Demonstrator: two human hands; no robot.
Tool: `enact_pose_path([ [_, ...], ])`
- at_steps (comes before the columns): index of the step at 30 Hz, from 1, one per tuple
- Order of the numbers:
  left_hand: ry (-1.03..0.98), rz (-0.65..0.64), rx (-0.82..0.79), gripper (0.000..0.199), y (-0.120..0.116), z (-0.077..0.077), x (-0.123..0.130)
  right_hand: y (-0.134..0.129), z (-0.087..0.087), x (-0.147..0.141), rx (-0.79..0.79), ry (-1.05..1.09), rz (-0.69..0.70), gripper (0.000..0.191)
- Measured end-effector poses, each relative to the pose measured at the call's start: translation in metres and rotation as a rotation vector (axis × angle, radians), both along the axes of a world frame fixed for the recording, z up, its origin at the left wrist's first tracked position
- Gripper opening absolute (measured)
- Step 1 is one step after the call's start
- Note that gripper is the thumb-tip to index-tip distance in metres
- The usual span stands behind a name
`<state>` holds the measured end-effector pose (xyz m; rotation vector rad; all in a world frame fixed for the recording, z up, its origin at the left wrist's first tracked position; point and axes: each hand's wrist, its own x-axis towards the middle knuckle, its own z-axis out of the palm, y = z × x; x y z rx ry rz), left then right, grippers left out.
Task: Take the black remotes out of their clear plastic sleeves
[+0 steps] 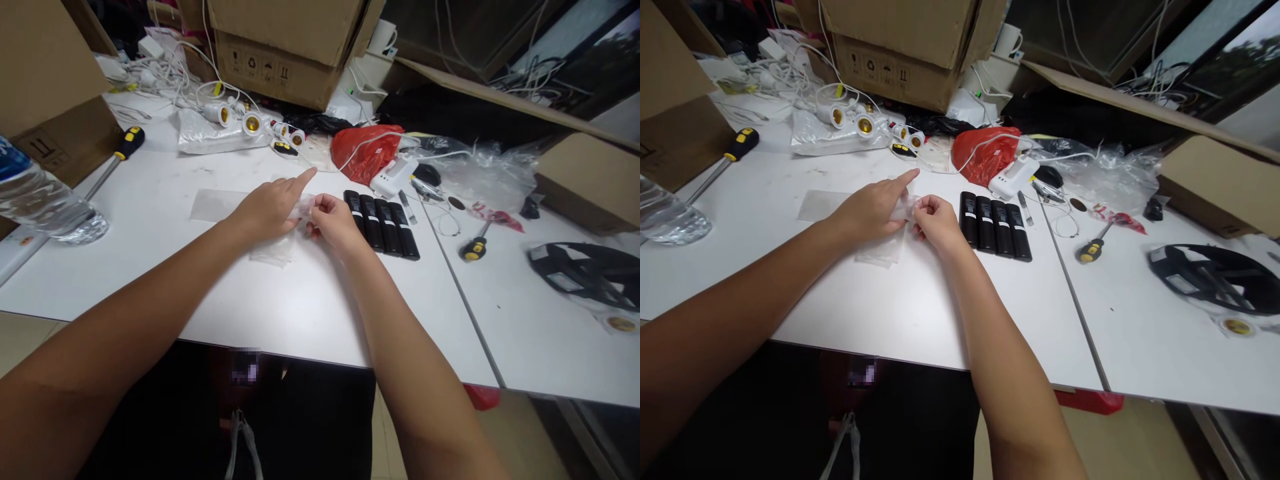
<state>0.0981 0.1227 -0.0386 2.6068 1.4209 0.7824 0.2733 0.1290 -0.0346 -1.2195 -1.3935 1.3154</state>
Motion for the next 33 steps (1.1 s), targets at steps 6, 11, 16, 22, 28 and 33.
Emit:
enact_pose_path([
  [6,-0.037,-0.030,0.003,0.097,-0.001,0.002,0.001,-0.001,0.004,0.001,-0.021,-0.036,0.004,0.021],
  [11,-0.024,-0.033,0.004,0.094,-0.003,0.006,0.003,-0.001,0.002,0.001,0.013,-0.059,-0.002,0.020],
  [16,0.000,0.008,0.079,0.073,-0.002,0.002,-0.001,0.006,0.005,0.012,0.128,-0.215,-0.023,0.014],
  [22,0.051,0.163,0.140,0.039,0.003,0.002,-0.008,0.010,0.005,0.041,0.540,-1.059,-0.333,0.025],
  [28,0.018,0.186,0.170,0.040,0.005,0.000,-0.007,0.005,0.002,0.047,0.371,-1.420,-0.293,0.043],
  [33,-0.031,0.175,0.158,0.039,0.007,-0.004,-0.008,0.005,0.010,0.048,0.328,-1.422,-0.246,0.054],
])
